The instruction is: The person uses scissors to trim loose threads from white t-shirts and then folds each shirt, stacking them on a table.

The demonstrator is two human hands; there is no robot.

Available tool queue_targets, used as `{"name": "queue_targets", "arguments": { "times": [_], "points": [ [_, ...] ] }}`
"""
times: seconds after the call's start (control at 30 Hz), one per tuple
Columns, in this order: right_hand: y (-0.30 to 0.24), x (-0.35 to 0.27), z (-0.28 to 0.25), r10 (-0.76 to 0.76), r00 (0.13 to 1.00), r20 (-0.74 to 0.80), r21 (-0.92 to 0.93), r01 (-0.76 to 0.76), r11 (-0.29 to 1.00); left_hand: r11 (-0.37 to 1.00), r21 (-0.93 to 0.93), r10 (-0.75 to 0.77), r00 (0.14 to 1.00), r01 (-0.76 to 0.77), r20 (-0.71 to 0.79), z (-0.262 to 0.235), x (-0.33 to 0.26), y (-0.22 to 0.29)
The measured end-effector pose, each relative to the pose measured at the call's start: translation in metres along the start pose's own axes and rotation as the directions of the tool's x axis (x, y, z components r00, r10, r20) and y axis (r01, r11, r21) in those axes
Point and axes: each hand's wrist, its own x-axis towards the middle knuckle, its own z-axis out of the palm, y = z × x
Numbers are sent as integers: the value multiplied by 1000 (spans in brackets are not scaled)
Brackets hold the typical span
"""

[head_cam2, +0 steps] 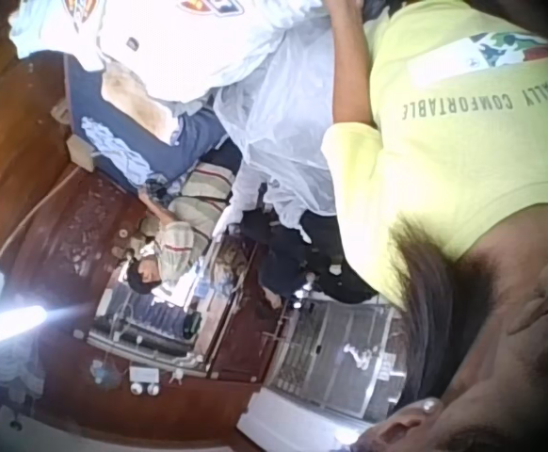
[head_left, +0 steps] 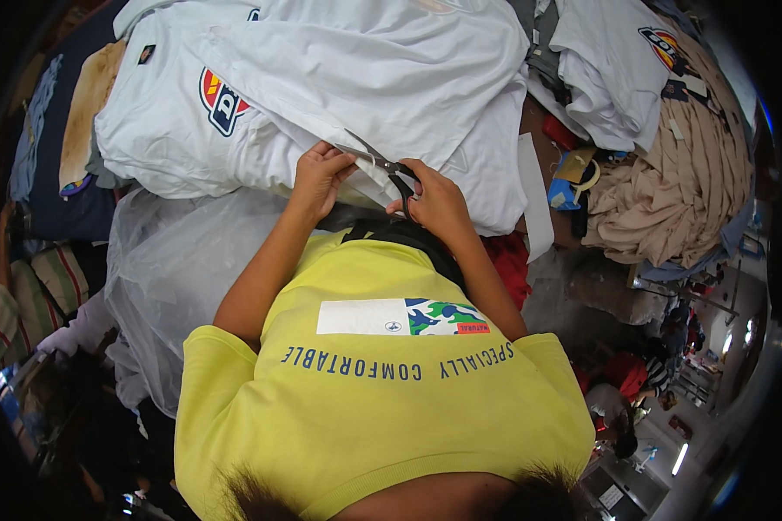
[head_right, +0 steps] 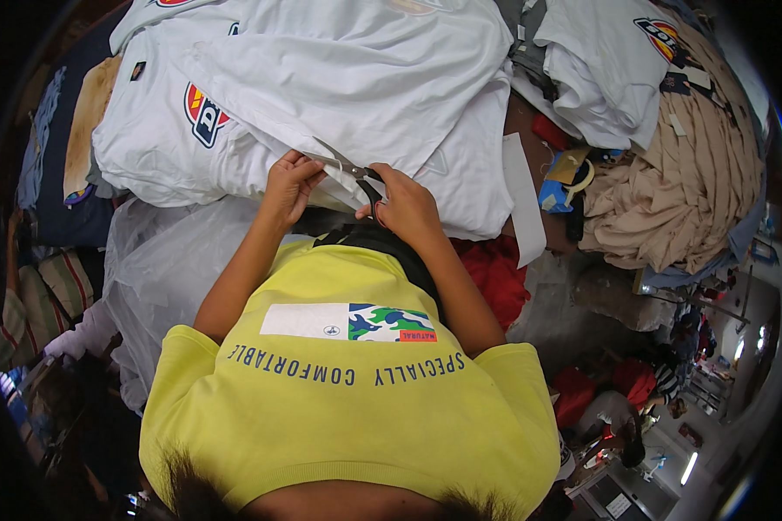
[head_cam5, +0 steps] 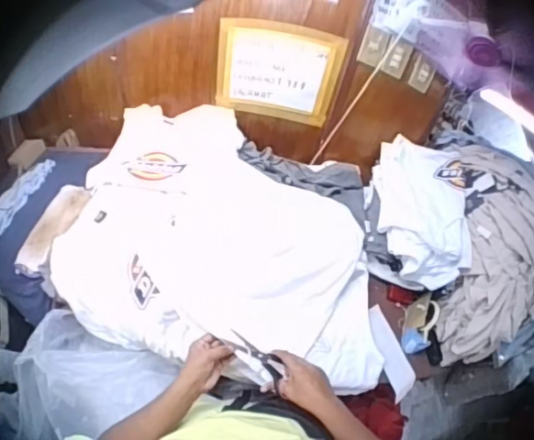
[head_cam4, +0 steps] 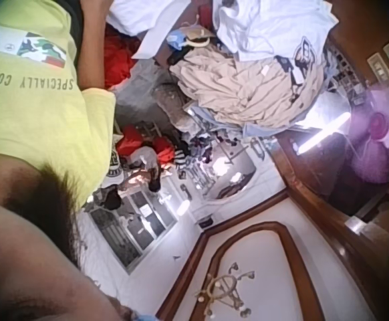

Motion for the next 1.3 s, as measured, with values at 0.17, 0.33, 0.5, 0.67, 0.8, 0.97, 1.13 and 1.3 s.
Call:
{"name": "queue_targets", "arguments": {
  "times": [0.17,0.33,0.5,0.67,0.8,0.97,1.13,1.3],
  "points": [
    [10,-2,5,50,998,39,159,-56,986,999,-43,4,1000,-4,11,5,-1,9],
    [13,-4,7,32,999,-1,56,-32,998,1000,-15,8,1000,-8,6,-1,5,11],
    [-9,9,6,-2,1000,-29,-16,2,1000,1000,-4,22,1000,-22,10,-3,5,10],
    [-4,9,6,68,996,49,76,-71,995,999,21,27,999,-28,28,-2,4,13],
    [6,2,14,80,996,28,142,-83,986,1000,-26,17,1000,-17,-2,-3,10,19],
    [-18,10,7,-37,996,-83,-34,35,999,997,4,71,997,-71,20,-8,12,19],
    [-19,22,11,-2,999,-42,-20,1,1000,996,20,83,996,-83,17,-4,8,23],
    [-4,18,17,10,1000,-27,50,-8,999,997,-15,70,997,-70,15,-8,14,26]
  ]
}}
